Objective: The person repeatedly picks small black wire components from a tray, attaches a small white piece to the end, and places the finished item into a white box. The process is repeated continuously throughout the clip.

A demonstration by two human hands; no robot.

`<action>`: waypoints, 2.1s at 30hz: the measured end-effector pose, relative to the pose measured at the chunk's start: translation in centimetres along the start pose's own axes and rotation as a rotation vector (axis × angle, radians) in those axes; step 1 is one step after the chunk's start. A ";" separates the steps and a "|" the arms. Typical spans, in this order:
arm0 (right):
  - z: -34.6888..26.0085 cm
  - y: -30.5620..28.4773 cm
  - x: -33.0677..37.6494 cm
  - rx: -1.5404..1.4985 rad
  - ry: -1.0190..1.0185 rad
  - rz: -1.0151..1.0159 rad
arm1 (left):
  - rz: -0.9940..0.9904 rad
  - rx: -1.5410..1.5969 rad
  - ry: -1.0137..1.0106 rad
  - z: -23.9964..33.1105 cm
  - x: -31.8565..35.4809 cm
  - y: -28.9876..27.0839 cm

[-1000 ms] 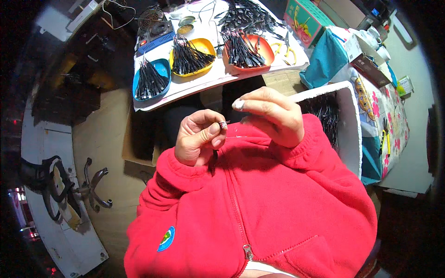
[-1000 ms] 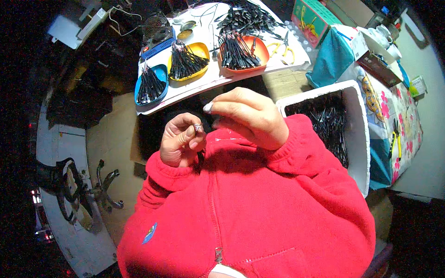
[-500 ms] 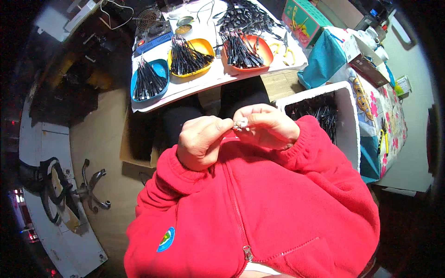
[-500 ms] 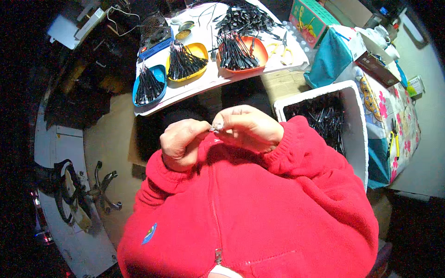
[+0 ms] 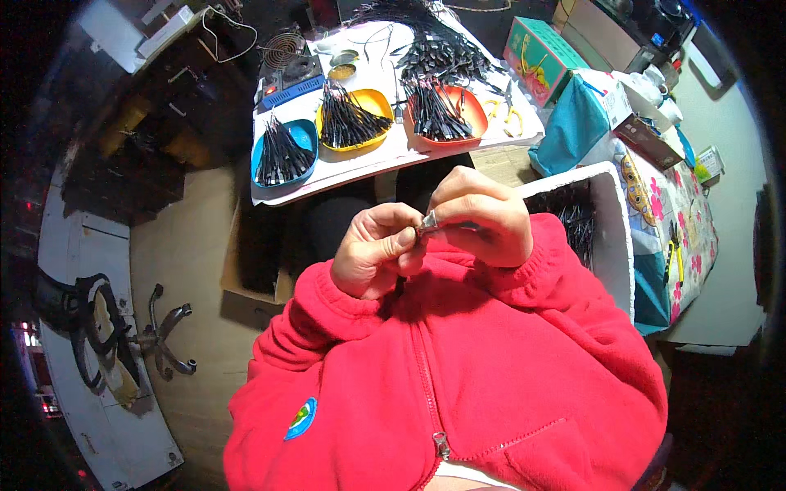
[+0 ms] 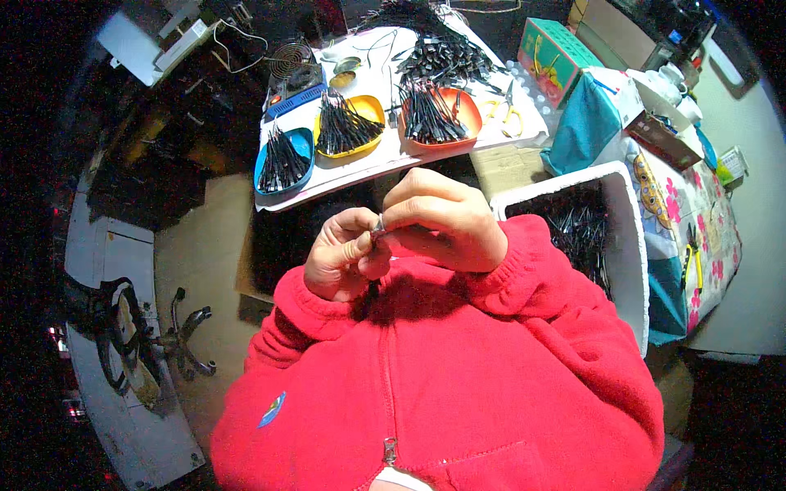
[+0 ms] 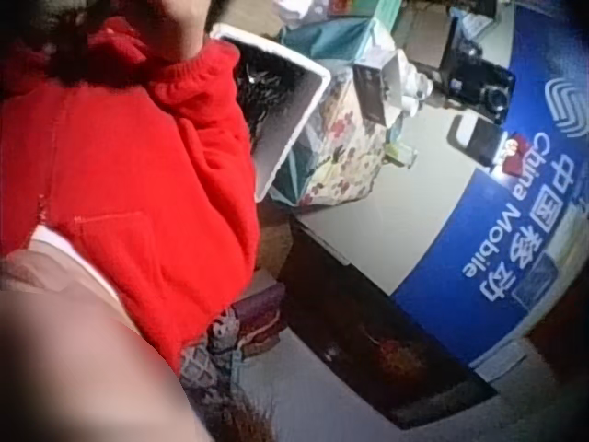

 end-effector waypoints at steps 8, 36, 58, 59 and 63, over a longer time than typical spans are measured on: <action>-1.1 1.4 0.1 -0.604 0.133 0.099 | 0.040 -0.977 0.167 3.2 1.0 4.2; 13.0 1.5 1.2 -0.257 0.498 -0.155 | 0.178 -2.045 0.060 21.9 -14.2 -6.7; 18.3 4.4 5.6 -0.293 0.662 -0.278 | 0.014 -2.533 -0.689 19.4 -22.0 -27.5; 18.3 4.5 5.6 -0.296 0.668 -0.273 | 0.008 -2.545 -0.692 19.3 -22.0 -27.4; 18.4 4.6 5.6 -0.291 0.665 -0.274 | 0.022 -2.560 -0.707 18.9 -22.2 -27.4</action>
Point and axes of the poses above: each hand's wrist, its own x-axis away from the middle knuckle, its own y-axis out of the palm, z = x × y, the point moved 3 cm from there along -x, towards the middle knuckle, and after that the axes turned 13 degrees about -z, right-handed, at the moved point
